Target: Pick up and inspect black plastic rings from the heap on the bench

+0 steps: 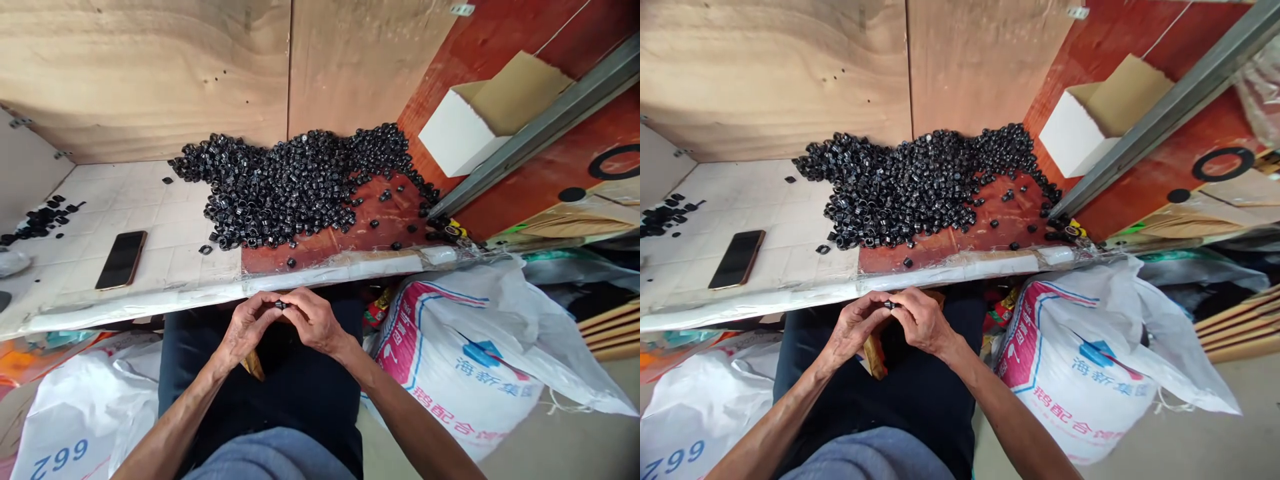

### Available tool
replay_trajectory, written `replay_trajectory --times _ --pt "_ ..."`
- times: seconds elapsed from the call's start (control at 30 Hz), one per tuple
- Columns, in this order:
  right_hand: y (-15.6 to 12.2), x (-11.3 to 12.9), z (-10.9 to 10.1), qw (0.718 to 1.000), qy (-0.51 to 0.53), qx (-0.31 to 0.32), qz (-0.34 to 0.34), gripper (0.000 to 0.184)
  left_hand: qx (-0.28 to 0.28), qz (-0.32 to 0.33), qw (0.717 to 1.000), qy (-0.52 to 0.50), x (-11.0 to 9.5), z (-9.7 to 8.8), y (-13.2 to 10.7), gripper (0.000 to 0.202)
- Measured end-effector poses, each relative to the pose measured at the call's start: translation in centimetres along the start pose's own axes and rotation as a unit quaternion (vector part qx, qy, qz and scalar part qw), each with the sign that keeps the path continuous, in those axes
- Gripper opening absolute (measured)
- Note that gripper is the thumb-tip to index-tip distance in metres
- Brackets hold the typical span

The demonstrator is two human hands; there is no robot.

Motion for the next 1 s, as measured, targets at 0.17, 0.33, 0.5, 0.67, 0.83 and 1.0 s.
replay_trajectory --times 0.17,0.33,0.5,0.67,0.83,1.0 --pt "-0.7 -0.7 0.7 0.992 0.03 -0.022 0.117 0.014 -0.034 -0.011 0.999 -0.029 -0.1 -0.2 -0.5 0.025" --pt "-0.8 0.2 1.1 0.997 0.046 -0.032 0.061 0.016 -0.011 -0.021 0.999 -0.031 -0.2 -0.4 -0.6 0.024" --pt "-2.5 -1.4 3.0 0.925 0.238 -0.082 0.283 0.011 -0.048 0.131 0.979 0.148 -0.6 -1.0 -1.0 0.014" --pt "-5.6 -2.3 6.1 0.734 0.455 -0.107 0.493 0.03 -0.003 0.332 0.88 0.339 0.5 -0.3 -2.6 0.031" --pt "-8.3 -3.6 7.8 0.585 0.494 -0.04 0.643 0.026 0.082 0.337 0.841 0.415 2.3 -0.3 -3.3 0.033" --pt "-9.0 -4.1 8.5 0.553 0.484 0.018 0.678 0.033 0.152 0.352 0.824 0.417 2.4 -0.2 -2.9 0.032"
Point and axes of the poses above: each hand's wrist, its own y-axis towards the middle knuckle, its own z-axis out of the palm, x = y × z, the point moved 5 cm from there along y, towards the middle knuckle, and after that the axes turned 12 degrees about -z, right-handed, at the moved point
